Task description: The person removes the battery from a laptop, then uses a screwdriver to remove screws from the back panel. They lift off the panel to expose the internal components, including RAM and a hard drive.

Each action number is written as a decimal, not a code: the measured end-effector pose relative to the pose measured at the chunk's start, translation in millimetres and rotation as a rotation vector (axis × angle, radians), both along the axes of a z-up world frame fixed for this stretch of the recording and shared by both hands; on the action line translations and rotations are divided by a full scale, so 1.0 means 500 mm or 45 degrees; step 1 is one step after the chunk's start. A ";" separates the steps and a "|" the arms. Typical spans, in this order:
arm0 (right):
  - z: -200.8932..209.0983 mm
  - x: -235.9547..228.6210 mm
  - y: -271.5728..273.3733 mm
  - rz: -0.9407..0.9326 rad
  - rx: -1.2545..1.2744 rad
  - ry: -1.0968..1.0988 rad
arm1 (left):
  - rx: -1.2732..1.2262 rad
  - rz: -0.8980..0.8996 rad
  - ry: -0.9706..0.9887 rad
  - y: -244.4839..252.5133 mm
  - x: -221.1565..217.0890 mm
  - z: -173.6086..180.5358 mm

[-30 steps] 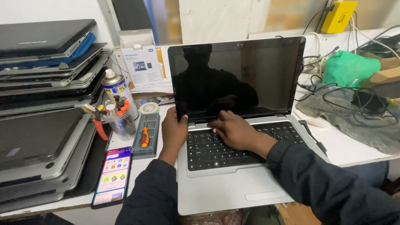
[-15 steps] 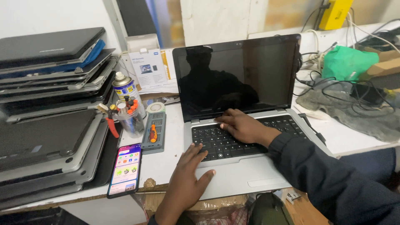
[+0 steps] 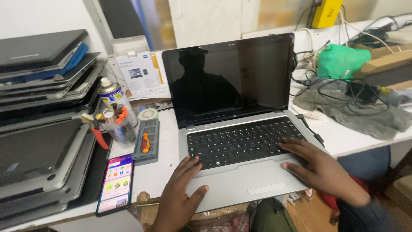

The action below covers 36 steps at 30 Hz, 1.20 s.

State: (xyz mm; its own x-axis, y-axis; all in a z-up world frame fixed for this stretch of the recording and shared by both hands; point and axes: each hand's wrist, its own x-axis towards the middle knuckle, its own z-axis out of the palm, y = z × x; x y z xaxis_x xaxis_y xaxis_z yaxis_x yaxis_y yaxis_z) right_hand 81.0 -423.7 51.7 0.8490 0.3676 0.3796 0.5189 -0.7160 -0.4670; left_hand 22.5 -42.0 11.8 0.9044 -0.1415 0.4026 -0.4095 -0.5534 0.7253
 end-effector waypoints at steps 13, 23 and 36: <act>-0.037 -0.028 -0.015 -0.278 0.045 -0.049 | 0.240 0.025 0.023 -0.018 -0.090 -0.004; 0.005 -0.067 0.010 -0.876 0.200 0.093 | 0.370 0.189 -0.439 -0.028 -0.090 -0.072; -0.108 -0.033 -0.046 -0.717 0.333 -0.378 | 0.423 0.262 -0.483 -0.031 -0.117 -0.077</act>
State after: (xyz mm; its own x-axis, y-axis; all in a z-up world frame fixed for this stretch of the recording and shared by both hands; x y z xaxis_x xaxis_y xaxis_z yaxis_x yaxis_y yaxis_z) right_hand 64.5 -446.5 -2.4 0.7301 -0.2343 0.6419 0.2337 -0.7971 -0.5568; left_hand -35.8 -57.4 -26.7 0.7266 -0.1523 0.6699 -0.4676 -0.8241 0.3198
